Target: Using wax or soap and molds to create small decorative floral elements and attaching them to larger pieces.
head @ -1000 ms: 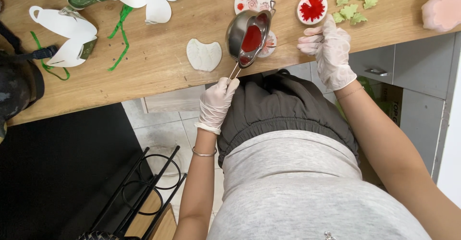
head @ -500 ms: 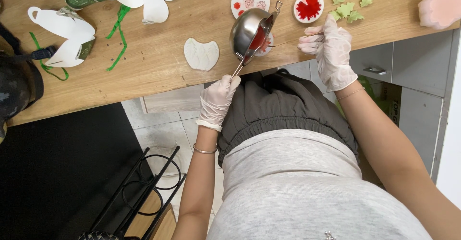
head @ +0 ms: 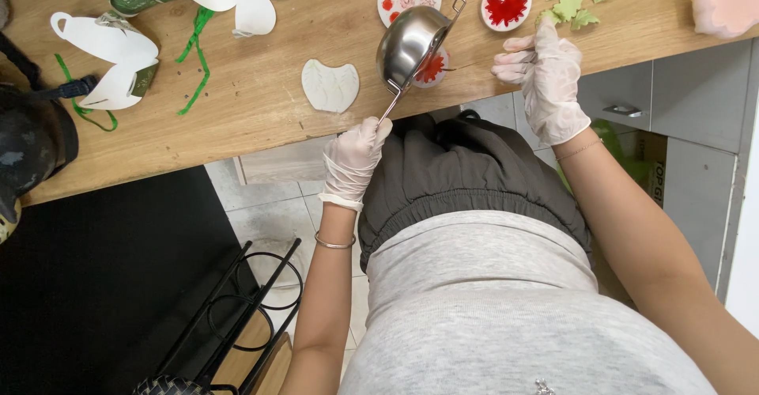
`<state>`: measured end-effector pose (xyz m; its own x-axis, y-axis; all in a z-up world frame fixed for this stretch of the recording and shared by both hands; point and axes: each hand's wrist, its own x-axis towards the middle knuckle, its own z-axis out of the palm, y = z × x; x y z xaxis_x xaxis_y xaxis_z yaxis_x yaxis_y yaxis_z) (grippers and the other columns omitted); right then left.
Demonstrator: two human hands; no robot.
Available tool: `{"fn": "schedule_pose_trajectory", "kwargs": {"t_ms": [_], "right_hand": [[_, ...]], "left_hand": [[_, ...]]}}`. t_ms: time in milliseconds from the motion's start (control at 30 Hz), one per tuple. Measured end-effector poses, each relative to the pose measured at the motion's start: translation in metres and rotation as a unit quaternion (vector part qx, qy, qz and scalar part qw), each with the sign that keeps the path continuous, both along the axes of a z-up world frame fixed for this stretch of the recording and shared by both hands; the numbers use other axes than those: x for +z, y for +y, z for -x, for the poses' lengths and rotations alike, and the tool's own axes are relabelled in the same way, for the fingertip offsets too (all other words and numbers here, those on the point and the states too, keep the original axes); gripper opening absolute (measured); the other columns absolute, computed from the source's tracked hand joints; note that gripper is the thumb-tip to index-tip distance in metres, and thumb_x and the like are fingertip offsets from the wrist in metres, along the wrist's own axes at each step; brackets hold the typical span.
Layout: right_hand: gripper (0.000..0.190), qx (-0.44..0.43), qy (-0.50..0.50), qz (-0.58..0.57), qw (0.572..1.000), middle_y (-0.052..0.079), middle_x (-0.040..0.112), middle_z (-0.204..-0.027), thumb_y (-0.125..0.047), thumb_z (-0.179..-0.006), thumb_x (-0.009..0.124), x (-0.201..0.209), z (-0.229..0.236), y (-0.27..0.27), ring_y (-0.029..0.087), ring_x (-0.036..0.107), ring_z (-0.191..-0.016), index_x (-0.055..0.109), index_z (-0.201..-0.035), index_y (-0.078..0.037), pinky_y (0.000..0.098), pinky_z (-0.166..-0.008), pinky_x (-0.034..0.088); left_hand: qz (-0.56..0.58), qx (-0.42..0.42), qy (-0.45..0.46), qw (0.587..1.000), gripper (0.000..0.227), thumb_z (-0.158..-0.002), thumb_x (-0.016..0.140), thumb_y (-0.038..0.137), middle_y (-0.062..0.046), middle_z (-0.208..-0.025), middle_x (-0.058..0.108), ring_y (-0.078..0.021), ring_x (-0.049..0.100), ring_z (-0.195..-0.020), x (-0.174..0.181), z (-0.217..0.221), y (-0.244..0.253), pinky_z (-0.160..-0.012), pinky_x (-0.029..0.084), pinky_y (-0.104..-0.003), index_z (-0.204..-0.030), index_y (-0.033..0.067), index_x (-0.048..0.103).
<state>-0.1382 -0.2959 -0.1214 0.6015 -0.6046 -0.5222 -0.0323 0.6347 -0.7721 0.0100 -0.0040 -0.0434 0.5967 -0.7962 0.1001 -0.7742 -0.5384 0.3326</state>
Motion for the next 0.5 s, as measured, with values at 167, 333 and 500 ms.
{"fn": "schedule_pose_trajectory", "kwargs": {"t_ms": [167, 333, 500], "right_hand": [[0.058, 0.009, -0.007, -0.01, 1.0, 0.024, 0.072, -0.087, -0.045, -0.114, 0.048, -0.005, -0.004, 0.003, 0.028, 0.073, -0.072, 0.065, -0.103, 0.01, 0.0332, -0.066, 0.064], [0.059, 0.009, -0.005, -0.014, 1.0, 0.024, 0.073, -0.086, -0.046, -0.113, 0.049, -0.006, -0.008, 0.005, 0.027, 0.073, -0.07, 0.065, -0.102, 0.01, 0.0331, -0.065, 0.064], [0.06, 0.003, -0.015, -0.014, 1.0, 0.024, 0.072, -0.085, -0.047, -0.113, 0.05, -0.007, -0.011, 0.005, 0.027, 0.073, -0.068, 0.065, -0.103, 0.01, 0.0335, -0.063, 0.063]], "left_hand": [[0.011, -0.004, -0.009, 1.0, 0.011, -0.098, 0.072, 0.024, -0.007, -0.067, 0.065, -0.0274, 0.065, -0.058, 0.004, 0.0, 0.0, -0.048, 0.047, -0.04, -0.093, 0.0152, 0.068], [0.023, 0.002, -0.013, 1.0, 0.014, -0.098, 0.074, 0.025, -0.007, -0.069, 0.065, -0.0275, 0.065, -0.058, 0.012, -0.001, -0.001, -0.049, 0.047, -0.039, -0.095, 0.0126, 0.069], [0.022, -0.006, -0.029, 0.999, 0.015, -0.098, 0.076, 0.026, -0.007, -0.07, 0.065, -0.0273, 0.065, -0.059, 0.021, -0.003, 0.0, -0.05, 0.047, -0.039, -0.096, 0.0119, 0.069]]}}
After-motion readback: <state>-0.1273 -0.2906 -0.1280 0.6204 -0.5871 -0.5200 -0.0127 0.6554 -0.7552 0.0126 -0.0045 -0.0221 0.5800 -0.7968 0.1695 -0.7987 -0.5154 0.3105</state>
